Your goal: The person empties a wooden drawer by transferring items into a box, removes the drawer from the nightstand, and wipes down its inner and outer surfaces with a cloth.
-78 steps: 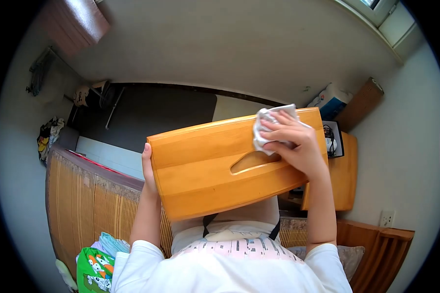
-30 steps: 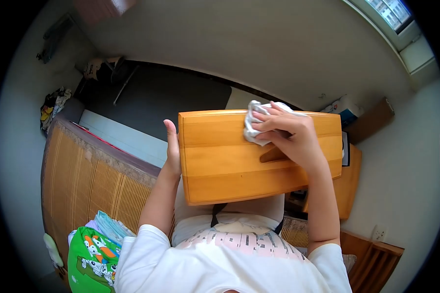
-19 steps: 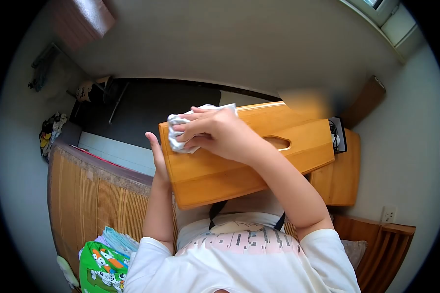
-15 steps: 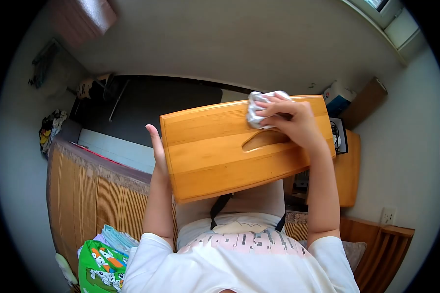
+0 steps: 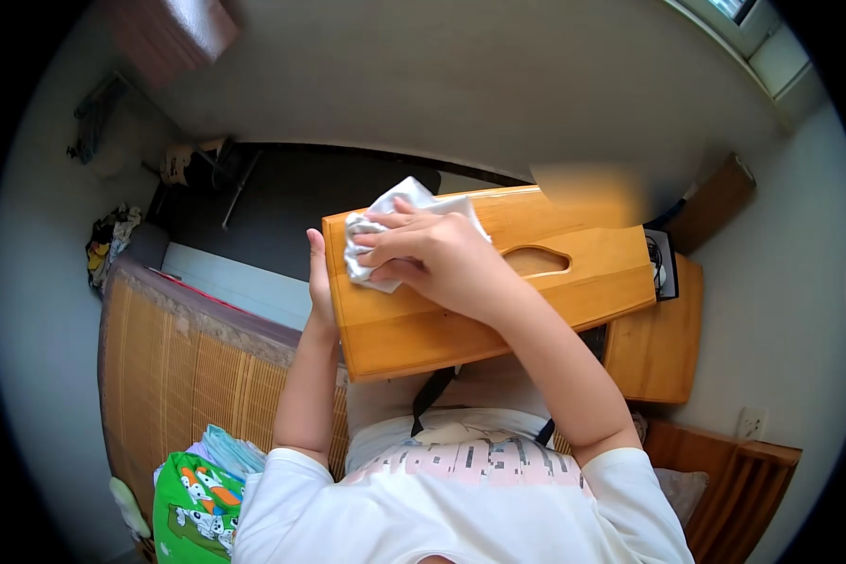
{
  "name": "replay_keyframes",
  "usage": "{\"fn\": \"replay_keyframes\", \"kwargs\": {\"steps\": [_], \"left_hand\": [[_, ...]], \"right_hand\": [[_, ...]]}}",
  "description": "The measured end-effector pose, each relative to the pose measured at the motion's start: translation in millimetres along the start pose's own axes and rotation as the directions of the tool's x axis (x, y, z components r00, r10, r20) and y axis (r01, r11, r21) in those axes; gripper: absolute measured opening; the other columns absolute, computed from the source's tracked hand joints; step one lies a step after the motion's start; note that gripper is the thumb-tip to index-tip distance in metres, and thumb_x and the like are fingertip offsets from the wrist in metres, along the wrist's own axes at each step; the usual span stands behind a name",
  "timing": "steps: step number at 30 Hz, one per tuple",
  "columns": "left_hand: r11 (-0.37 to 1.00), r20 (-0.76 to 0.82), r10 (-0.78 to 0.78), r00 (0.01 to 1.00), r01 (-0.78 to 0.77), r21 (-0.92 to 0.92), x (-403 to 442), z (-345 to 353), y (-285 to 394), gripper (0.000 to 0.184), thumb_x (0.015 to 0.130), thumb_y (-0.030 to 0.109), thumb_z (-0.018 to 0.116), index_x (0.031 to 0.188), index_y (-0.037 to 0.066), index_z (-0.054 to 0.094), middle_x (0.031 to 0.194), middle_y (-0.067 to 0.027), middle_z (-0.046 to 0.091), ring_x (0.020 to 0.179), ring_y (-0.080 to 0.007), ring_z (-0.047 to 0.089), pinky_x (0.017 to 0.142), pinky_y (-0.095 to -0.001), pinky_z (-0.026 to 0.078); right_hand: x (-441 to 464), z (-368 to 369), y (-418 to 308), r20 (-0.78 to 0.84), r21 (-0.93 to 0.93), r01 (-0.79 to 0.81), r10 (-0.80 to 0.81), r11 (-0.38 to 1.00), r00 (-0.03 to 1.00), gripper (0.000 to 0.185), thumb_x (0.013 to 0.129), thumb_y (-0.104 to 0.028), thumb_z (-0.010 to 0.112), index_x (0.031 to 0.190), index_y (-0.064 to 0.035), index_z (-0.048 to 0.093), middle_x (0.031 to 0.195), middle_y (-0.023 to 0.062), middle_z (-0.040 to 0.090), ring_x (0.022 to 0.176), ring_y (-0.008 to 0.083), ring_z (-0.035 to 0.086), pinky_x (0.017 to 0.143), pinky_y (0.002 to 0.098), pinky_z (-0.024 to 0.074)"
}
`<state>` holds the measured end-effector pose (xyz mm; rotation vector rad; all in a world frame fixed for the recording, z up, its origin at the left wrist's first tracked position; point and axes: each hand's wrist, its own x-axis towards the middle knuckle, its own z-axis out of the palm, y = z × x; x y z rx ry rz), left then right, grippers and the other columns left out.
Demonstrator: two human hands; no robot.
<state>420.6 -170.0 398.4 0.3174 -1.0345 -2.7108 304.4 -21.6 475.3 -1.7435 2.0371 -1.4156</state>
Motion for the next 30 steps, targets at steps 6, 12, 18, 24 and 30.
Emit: {"fn": "replay_keyframes", "kwargs": {"steps": [6,12,18,24,30], "left_hand": [[0.998,0.259,-0.048,0.965,0.059,-0.037,1.3,-36.7,3.4,0.09,0.1,0.077,0.02,0.143,0.002,0.047,0.135,-0.0193,0.057,0.124,-0.0276,0.062,0.106,-0.0405,0.054],[0.963,0.001,0.073,0.997,-0.071,0.26,5.2,-7.4,-5.9,0.082,0.105,0.067,0.016,0.141,0.001,0.049,0.132,-0.0175,0.06,0.122,-0.0254,0.062,0.101,-0.0406,0.056],[0.995,0.013,0.029,0.999,-0.031,0.094,5.4,3.8,-2.1,0.08,0.105,0.067,0.019,0.141,0.003,0.05,0.131,-0.0184,0.06,0.12,-0.0276,0.063,0.101,-0.0421,0.055],[0.994,0.07,0.003,0.998,-0.011,0.107,2.9,-1.2,1.8,0.081,0.104,0.069,0.021,0.143,0.004,0.049,0.131,-0.0186,0.06,0.121,-0.0309,0.063,0.1,-0.044,0.056],[0.978,0.042,0.097,0.994,-0.103,0.182,13.6,-13.9,-0.2,0.073,0.107,0.063,0.021,0.135,0.005,0.056,0.125,-0.0144,0.063,0.118,-0.0234,0.063,0.097,-0.0374,0.056]], "right_hand": [[-5.1,16.8,-15.0,0.02,0.038,0.04,-0.041,0.998,0.999,0.013,0.084,-0.009,0.078,0.097,-0.0082,0.079,0.118,0.0046,0.075,0.124,0.0266,0.064,0.106,0.0426,0.051],[-55.7,-63.5,2.1,-0.155,-0.228,-0.227,0.195,0.947,0.969,0.022,0.078,-0.001,0.079,0.098,-0.0104,0.08,0.11,0.0028,0.078,0.117,0.0288,0.067,0.097,0.0405,0.0546],[-28.2,2.0,-27.7,-0.028,-0.078,0.009,-0.011,0.997,1.0,0.021,0.077,-0.004,0.081,0.096,-0.0121,0.079,0.103,0.0008,0.074,0.096,0.0255,0.059,0.083,0.0368,0.0548],[-25.5,0.0,-30.7,0.034,-0.049,-0.013,0.015,0.999,0.999,0.021,0.077,-0.009,0.083,0.097,-0.0164,0.08,0.096,-0.0002,0.069,0.092,0.0232,0.058,0.082,0.0373,0.0519],[-70.4,-79.5,-2.3,-0.084,-0.207,-0.27,0.257,0.94,0.963,0.025,0.072,0.001,0.083,0.093,-0.0124,0.081,0.09,0.0021,0.073,0.088,0.0232,0.06,0.077,0.0355,0.0545]]}}
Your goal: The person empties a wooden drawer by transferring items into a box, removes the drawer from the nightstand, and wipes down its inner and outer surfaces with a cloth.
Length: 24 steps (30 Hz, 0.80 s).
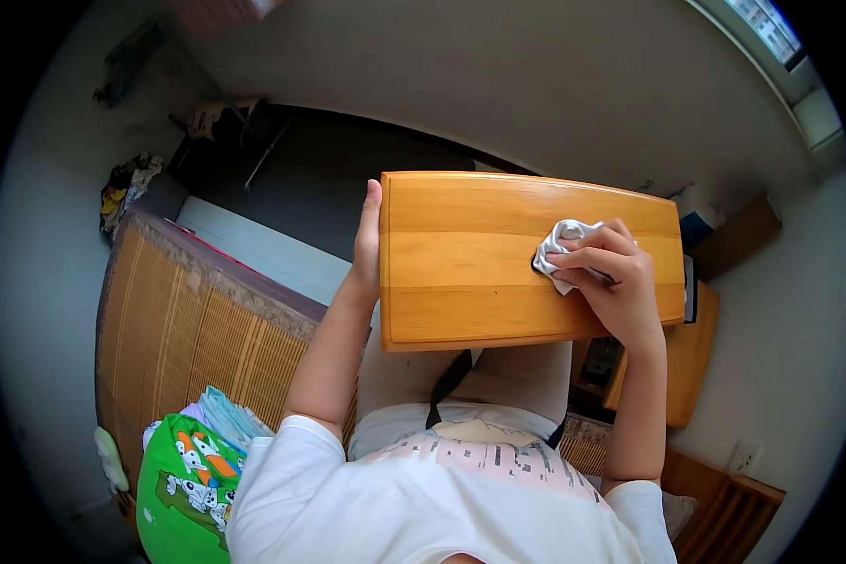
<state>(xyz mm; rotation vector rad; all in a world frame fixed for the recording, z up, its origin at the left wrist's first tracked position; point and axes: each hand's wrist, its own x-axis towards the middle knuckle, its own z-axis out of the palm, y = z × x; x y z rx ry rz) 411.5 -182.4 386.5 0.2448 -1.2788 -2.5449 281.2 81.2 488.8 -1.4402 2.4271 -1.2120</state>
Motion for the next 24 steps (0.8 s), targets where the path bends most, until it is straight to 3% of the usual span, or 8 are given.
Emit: {"fn": "replay_keyframes", "kwargs": {"steps": [3,6,8,13,16,18,20,24], "left_hand": [[0.996,-0.022,-0.026,0.999,0.024,-0.084,-0.6,11.2,2.0,0.071,0.107,0.063,0.024,0.133,0.006,0.057,0.122,-0.013,0.064,0.115,-0.0216,0.064,0.095,-0.0375,0.056],[0.978,-0.094,-0.115,0.989,0.096,-0.183,-5.7,34.3,13.1,0.072,0.104,0.067,0.028,0.132,0.007,0.058,0.121,-0.0119,0.064,0.112,-0.0208,0.065,0.093,-0.0376,0.057],[0.97,-0.162,-0.18,0.97,0.148,-0.193,-10.3,40.7,16.4,0.074,0.103,0.069,0.03,0.132,0.007,0.058,0.121,-0.0115,0.064,0.111,-0.0208,0.065,0.093,-0.0375,0.057],[0.976,-0.112,-0.143,0.983,0.122,-0.179,-6.0,24.2,7.4,0.077,0.104,0.068,0.025,0.135,0.005,0.055,0.125,-0.0149,0.063,0.114,-0.0238,0.065,0.093,-0.0386,0.057],[0.976,-0.017,-0.062,0.998,0.057,-0.208,-0.2,7.7,4.2,0.07,0.107,0.062,0.024,0.132,0.005,0.058,0.121,-0.0136,0.065,0.111,-0.0221,0.066,0.091,-0.0381,0.058],[1.0,-0.019,0.006,1.0,-0.007,-0.022,1.8,1.3,1.9,0.068,0.107,0.062,0.027,0.129,0.005,0.059,0.119,-0.0133,0.065,0.111,-0.0222,0.065,0.093,-0.0372,0.057],[0.995,-0.019,-0.018,1.0,0.016,-0.1,-0.1,6.3,2.5,0.068,0.107,0.061,0.028,0.128,0.005,0.059,0.119,-0.013,0.065,0.111,-0.022,0.065,0.093,-0.0371,0.057],[0.965,-0.021,-0.066,0.998,0.058,-0.255,-1.5,6.9,0.0,0.076,0.106,0.065,0.022,0.134,0.002,0.056,0.123,-0.0158,0.063,0.114,-0.0223,0.065,0.091,-0.0357,0.058]], "right_hand": [[7.6,30.4,-22.9,0.016,0.051,0.184,-0.185,0.982,0.983,0.024,0.072,0.001,0.082,0.093,-0.0106,0.078,0.091,0.002,0.071,0.088,0.0234,0.059,0.077,0.0353,0.0542],[17.9,84.3,-64.9,0.107,0.284,0.321,-0.363,0.903,0.926,0.022,0.076,-0.008,0.082,0.097,-0.0125,0.077,0.098,0.0008,0.069,0.093,0.0233,0.059,0.084,0.0368,0.0527],[19.6,112.6,-86.3,0.18,0.221,0.396,-0.436,0.892,0.882,0.022,0.078,-0.01,0.08,0.099,-0.0121,0.074,0.1,-0.0002,0.068,0.098,0.022,0.058,0.085,0.037,0.0534],[7.6,80.4,-67.0,0.086,0.249,0.277,-0.306,0.928,0.948,0.026,0.074,-0.009,0.084,0.099,-0.0155,0.078,0.097,0.0001,0.07,0.094,0.023,0.06,0.081,0.0369,0.0544],[-11.9,20.0,-16.7,-0.017,-0.032,0.107,-0.107,0.994,0.994,0.024,0.071,-0.004,0.085,0.092,-0.0126,0.08,0.09,0.0028,0.074,0.085,0.0233,0.063,0.076,0.037,0.0549],[-26.6,-11.9,-0.1,-0.123,-0.108,-0.042,0.028,0.993,0.992,0.024,0.068,-0.004,0.086,0.09,-0.0125,0.082,0.086,0.005,0.074,0.081,0.0224,0.063,0.072,0.0347,0.0552],[-35.1,-10.3,0.9,-0.134,-0.152,-0.017,-0.004,0.988,0.991,0.025,0.069,-0.004,0.086,0.092,-0.0121,0.081,0.086,0.0042,0.073,0.081,0.0221,0.062,0.072,0.0356,0.0552],[-15.9,49.0,-40.6,-0.032,0.063,0.194,-0.192,0.979,0.981,0.027,0.07,-0.006,0.086,0.096,-0.0131,0.08,0.091,0.0003,0.072,0.089,0.0229,0.063,0.077,0.0366,0.0554]]}}
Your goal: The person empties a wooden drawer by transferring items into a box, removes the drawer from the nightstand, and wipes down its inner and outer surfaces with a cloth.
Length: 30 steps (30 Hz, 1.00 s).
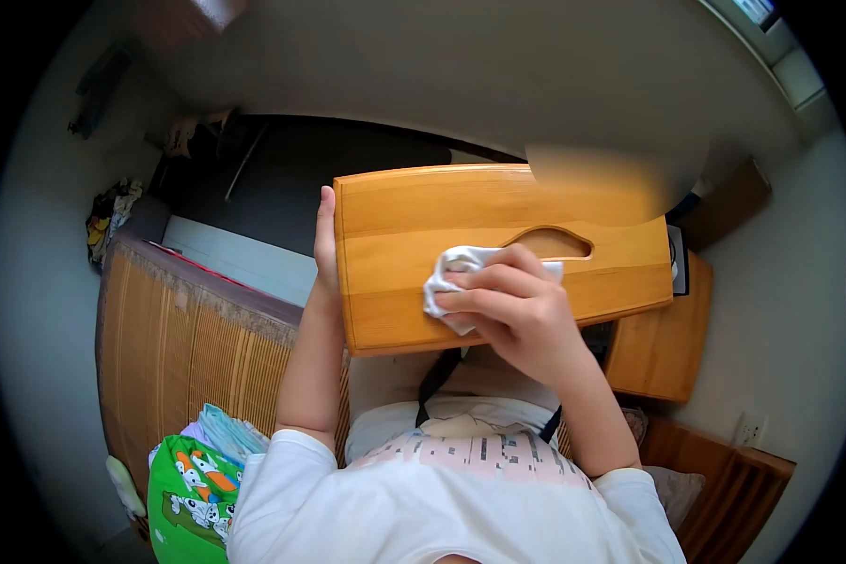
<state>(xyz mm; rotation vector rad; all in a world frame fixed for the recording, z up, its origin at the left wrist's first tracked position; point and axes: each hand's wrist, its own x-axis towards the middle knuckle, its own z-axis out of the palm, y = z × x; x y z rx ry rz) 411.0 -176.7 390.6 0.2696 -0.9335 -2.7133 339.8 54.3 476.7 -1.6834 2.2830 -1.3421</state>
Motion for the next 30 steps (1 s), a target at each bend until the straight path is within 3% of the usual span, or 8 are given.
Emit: {"fn": "replay_keyframes", "kwargs": {"steps": [4,10,12,16,20,24,28,30], "left_hand": [[0.998,-0.042,-0.004,0.999,0.006,0.07,-8.1,12.3,6.9,0.068,0.106,0.064,0.029,0.128,0.006,0.059,0.121,-0.0127,0.064,0.112,-0.0218,0.065,0.093,-0.0374,0.057],[0.993,-0.148,0.028,0.989,-0.011,0.114,-5.9,9.0,6.2,0.065,0.106,0.062,0.029,0.122,0.007,0.061,0.115,-0.011,0.065,0.105,-0.0176,0.067,0.08,-0.0331,0.062],[0.99,-0.082,0.062,0.995,-0.05,0.135,-3.1,-3.5,4.5,0.064,0.107,0.061,0.028,0.119,0.008,0.061,0.112,-0.0101,0.065,0.104,-0.0163,0.067,0.08,-0.0325,0.061],[0.994,-0.062,0.067,0.996,-0.061,0.095,1.7,-8.1,2.1,0.069,0.107,0.062,0.023,0.121,0.006,0.061,0.112,-0.0124,0.065,0.101,-0.016,0.067,0.078,-0.0303,0.06],[0.989,-0.092,0.056,0.994,-0.043,0.141,-5.1,-2.9,3.7,0.064,0.108,0.061,0.026,0.118,0.009,0.062,0.112,-0.0091,0.065,0.104,-0.0138,0.066,0.08,-0.03,0.06],[0.971,-0.102,0.088,0.991,-0.062,0.231,-10.9,-1.7,2.4,0.066,0.107,0.062,0.026,0.12,0.009,0.062,0.116,-0.0081,0.065,0.106,-0.0152,0.066,0.084,-0.0314,0.059],[0.988,-0.094,0.073,0.993,-0.059,0.139,-7.3,-3.1,1.8,0.066,0.107,0.062,0.027,0.121,0.009,0.062,0.118,-0.0088,0.065,0.107,-0.0153,0.065,0.085,-0.0315,0.059],[0.99,-0.074,0.039,0.996,-0.029,0.135,-3.3,-3.1,4.3,0.066,0.107,0.063,0.026,0.123,0.009,0.061,0.12,-0.0093,0.064,0.108,-0.015,0.064,0.086,-0.0311,0.058]], "right_hand": [[1.8,6.0,3.9,-0.015,0.076,0.027,-0.026,0.997,1.0,0.027,0.071,-0.01,0.086,0.097,-0.0142,0.08,0.097,0.0001,0.074,0.092,0.0237,0.061,0.08,0.0364,0.0545],[-63.2,-107.3,65.3,-0.25,-0.274,-0.346,0.281,0.897,0.926,0.019,0.076,-0.003,0.083,0.093,-0.0107,0.082,0.095,0.0035,0.076,0.096,0.0233,0.058,0.089,0.0369,0.0508],[-81.4,-134.2,83.5,-0.33,-0.25,-0.423,0.334,0.871,0.883,0.016,0.078,-0.002,0.081,0.092,-0.0087,0.082,0.095,0.0053,0.077,0.099,0.0227,0.059,0.09,0.0363,0.0507],[-77.9,-119.3,77.1,-0.332,-0.162,-0.409,0.34,0.898,0.88,0.019,0.079,0.002,0.079,0.095,-0.0072,0.08,0.104,0.0068,0.076,0.117,0.0278,0.067,0.096,0.0375,0.0538],[-51.7,-72.8,46.0,-0.158,-0.097,-0.192,0.175,0.977,0.972,0.023,0.08,0.005,0.077,0.097,-0.0089,0.08,0.111,0.008,0.076,0.124,0.0294,0.066,0.1,0.0399,0.0551],[-76.6,-112.9,76.8,-0.312,-0.085,-0.378,0.336,0.922,0.889,0.02,0.084,0.005,0.075,0.1,-0.0055,0.079,0.114,0.0137,0.076,0.128,0.0312,0.063,0.102,0.0411,0.0545],[-78.8,-112.8,77.9,-0.439,-0.124,-0.486,0.391,0.865,0.809,0.016,0.088,0.001,0.072,0.102,-0.0032,0.077,0.116,0.0172,0.075,0.125,0.0307,0.065,0.105,0.041,0.0526],[-60.1,-79.0,56.1,-0.317,-0.249,-0.347,0.263,0.904,0.912,0.016,0.089,-0.001,0.073,0.104,-0.0035,0.075,0.119,0.0161,0.074,0.124,0.0308,0.065,0.108,0.0413,0.0507]]}}
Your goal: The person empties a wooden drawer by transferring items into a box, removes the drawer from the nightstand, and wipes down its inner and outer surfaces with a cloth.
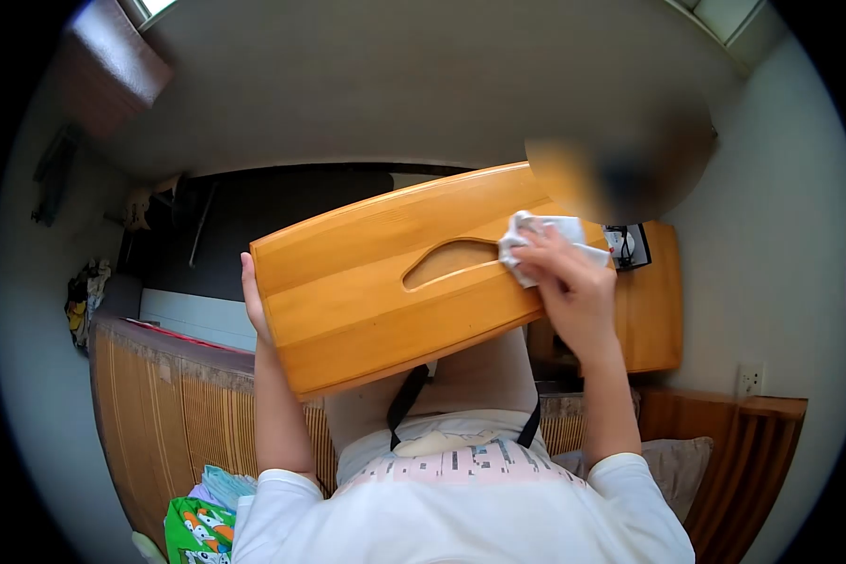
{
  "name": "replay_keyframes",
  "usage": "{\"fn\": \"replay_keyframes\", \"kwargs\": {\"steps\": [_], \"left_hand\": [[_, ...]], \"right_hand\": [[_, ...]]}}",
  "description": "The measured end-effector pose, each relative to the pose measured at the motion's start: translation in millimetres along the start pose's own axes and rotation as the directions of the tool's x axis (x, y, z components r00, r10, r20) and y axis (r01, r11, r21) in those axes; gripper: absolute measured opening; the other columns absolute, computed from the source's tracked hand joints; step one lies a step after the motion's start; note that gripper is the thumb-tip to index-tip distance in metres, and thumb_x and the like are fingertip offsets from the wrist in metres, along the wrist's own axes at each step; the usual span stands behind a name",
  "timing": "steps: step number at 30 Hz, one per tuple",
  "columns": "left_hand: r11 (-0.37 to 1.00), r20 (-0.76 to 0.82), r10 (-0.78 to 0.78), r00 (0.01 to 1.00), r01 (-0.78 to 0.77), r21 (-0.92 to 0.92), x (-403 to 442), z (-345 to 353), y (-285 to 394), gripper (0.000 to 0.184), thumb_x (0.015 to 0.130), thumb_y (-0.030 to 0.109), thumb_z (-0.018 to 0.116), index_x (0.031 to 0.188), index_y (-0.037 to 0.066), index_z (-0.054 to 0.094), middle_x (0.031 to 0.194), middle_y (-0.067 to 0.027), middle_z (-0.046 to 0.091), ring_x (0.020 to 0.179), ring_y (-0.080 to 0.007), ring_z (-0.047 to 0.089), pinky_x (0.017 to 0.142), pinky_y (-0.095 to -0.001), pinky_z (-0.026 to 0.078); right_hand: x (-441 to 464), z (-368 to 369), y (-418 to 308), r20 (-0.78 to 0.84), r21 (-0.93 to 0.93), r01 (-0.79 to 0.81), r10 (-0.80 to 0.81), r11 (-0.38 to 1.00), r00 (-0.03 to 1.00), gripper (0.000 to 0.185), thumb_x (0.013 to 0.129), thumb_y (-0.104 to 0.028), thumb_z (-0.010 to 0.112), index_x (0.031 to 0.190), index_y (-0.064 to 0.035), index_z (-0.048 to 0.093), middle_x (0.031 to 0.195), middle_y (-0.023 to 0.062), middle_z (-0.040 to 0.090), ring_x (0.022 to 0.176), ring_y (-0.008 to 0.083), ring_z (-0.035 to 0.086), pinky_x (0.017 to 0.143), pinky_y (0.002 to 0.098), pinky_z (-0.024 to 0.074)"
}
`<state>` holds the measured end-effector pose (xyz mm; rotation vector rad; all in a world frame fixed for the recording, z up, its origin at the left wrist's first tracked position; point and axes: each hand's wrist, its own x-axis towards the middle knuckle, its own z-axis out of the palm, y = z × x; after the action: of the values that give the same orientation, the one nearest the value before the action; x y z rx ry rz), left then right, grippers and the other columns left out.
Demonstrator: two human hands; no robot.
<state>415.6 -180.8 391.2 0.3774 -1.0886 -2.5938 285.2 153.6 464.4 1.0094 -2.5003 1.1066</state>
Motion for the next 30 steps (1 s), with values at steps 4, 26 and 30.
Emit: {"fn": "replay_keyframes", "kwargs": {"steps": [4,26,30], "left_hand": [[1.0,-0.003,-0.026,1.0,0.026,0.008,-7.4,3.1,-0.7,0.071,0.107,0.062,0.021,0.126,0.006,0.06,0.121,-0.0113,0.064,0.11,-0.0172,0.063,0.089,-0.0325,0.057],[0.998,-0.073,-0.018,0.997,0.022,0.054,-16.7,9.2,-5.0,0.069,0.106,0.065,0.026,0.125,0.008,0.061,0.123,-0.0104,0.062,0.11,-0.0164,0.063,0.088,-0.0328,0.057],[0.999,-0.018,-0.022,1.0,0.022,0.036,-16.3,14.0,-3.4,0.07,0.106,0.065,0.024,0.126,0.008,0.06,0.121,-0.0099,0.063,0.109,-0.016,0.064,0.088,-0.0322,0.057]], "right_hand": [[13.2,-0.3,11.2,-0.046,0.091,-0.039,0.044,0.995,0.998,0.014,0.092,-0.005,0.071,0.105,-0.0027,0.074,0.113,0.0168,0.075,0.115,0.0315,0.07,0.106,0.0402,0.0519],[32.2,-6.2,26.0,-0.231,-0.072,-0.364,0.339,0.929,0.912,0.019,0.095,-0.008,0.068,0.113,-0.0076,0.075,0.114,0.0182,0.073,0.111,0.0339,0.07,0.089,0.0388,0.0581],[36.5,21.2,9.9,-0.219,-0.277,-0.189,0.129,0.942,0.967,0.026,0.093,-0.005,0.066,0.119,-0.0073,0.073,0.12,0.0153,0.073,0.12,0.0327,0.066,0.1,0.0424,0.0516]]}}
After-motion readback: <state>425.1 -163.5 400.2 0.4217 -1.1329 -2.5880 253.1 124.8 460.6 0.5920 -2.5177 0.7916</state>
